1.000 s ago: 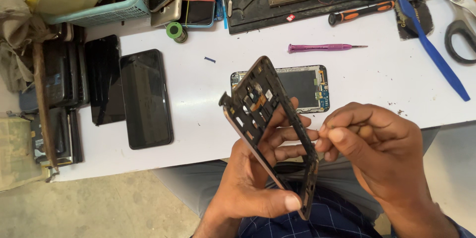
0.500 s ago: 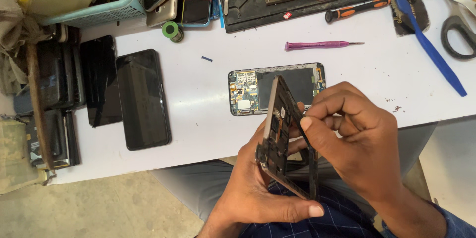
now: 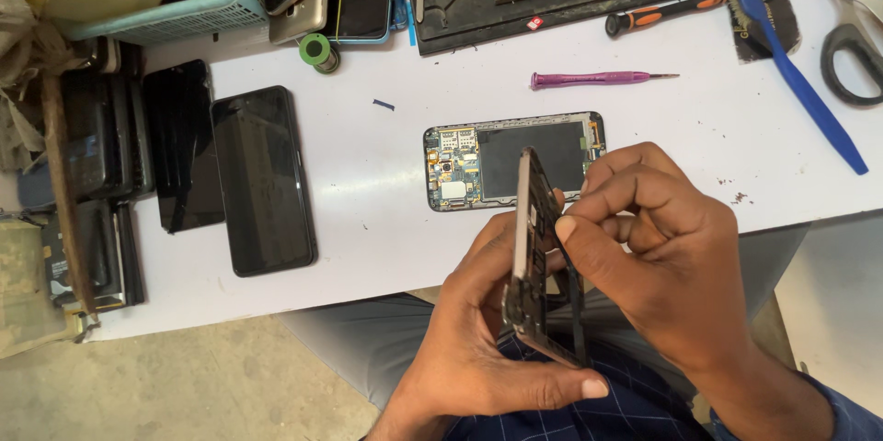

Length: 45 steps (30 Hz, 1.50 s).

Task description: The person uses a pink screwdriver to adjust components on a disassembled smartphone motherboard, then aligns and snaps the back cover into place. They handle the phone and its frame, checking fit and alignment throughout.

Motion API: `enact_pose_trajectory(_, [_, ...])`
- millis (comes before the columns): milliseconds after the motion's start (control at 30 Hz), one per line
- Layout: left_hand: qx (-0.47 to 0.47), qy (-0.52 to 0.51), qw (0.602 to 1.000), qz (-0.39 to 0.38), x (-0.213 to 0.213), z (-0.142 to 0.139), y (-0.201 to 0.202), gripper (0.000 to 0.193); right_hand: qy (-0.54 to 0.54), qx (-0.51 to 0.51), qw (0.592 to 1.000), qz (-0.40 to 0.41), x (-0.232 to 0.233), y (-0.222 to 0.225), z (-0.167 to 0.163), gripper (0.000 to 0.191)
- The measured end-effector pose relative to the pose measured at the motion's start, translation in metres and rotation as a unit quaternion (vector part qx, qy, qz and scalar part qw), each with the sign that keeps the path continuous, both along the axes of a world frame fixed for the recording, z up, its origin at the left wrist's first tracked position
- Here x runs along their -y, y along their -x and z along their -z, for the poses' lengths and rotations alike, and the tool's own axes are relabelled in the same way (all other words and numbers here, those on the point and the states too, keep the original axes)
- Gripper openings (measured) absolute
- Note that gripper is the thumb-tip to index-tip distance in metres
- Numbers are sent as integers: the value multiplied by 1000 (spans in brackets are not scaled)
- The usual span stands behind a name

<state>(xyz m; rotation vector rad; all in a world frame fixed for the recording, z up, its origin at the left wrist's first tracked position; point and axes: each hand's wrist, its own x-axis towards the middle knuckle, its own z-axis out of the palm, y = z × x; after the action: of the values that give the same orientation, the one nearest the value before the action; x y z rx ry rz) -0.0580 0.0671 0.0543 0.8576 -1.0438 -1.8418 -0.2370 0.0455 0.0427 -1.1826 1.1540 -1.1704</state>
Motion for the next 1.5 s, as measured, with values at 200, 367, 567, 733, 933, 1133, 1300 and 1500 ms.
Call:
enact_pose_trajectory(200, [29, -13, 999, 1, -2, 3, -1, 102, -49, 2, 999, 2, 1, 3, 5, 5])
enact_pose_trajectory(367, [22, 33, 999, 0, -6, 9, -1, 96, -101, 99, 990, -2, 0, 1, 9, 8])
enact_pose_trajectory(567, [11, 8, 1000, -8, -8, 13, 2, 93, -130, 150, 980, -4, -6, -3, 11, 9])
enact_pose_trajectory(733, [14, 2, 1000, -5, -9, 15, 2, 89, -153, 177, 972, 4, -7, -4, 15, 9])
enact_pose_trajectory(933, [9, -47, 999, -18, -13, 12, 1, 98, -124, 121, 985, -9, -7, -6, 15, 8])
enact_pose_trajectory(1133, [10, -76, 997, -15, -11, 2, 1, 99, -117, 63, 991, -18, -7, -4, 12, 4])
enact_pose_trajectory(1300, [32, -81, 996, -16, -8, -3, 1, 102, -128, 36, 991, -19, -7, -1, 11, 10])
enact_pose_trajectory(1500, [26, -87, 995, -38, -9, -5, 1, 114, -142, 46, 989, -8, -8, -1, 14, 9])
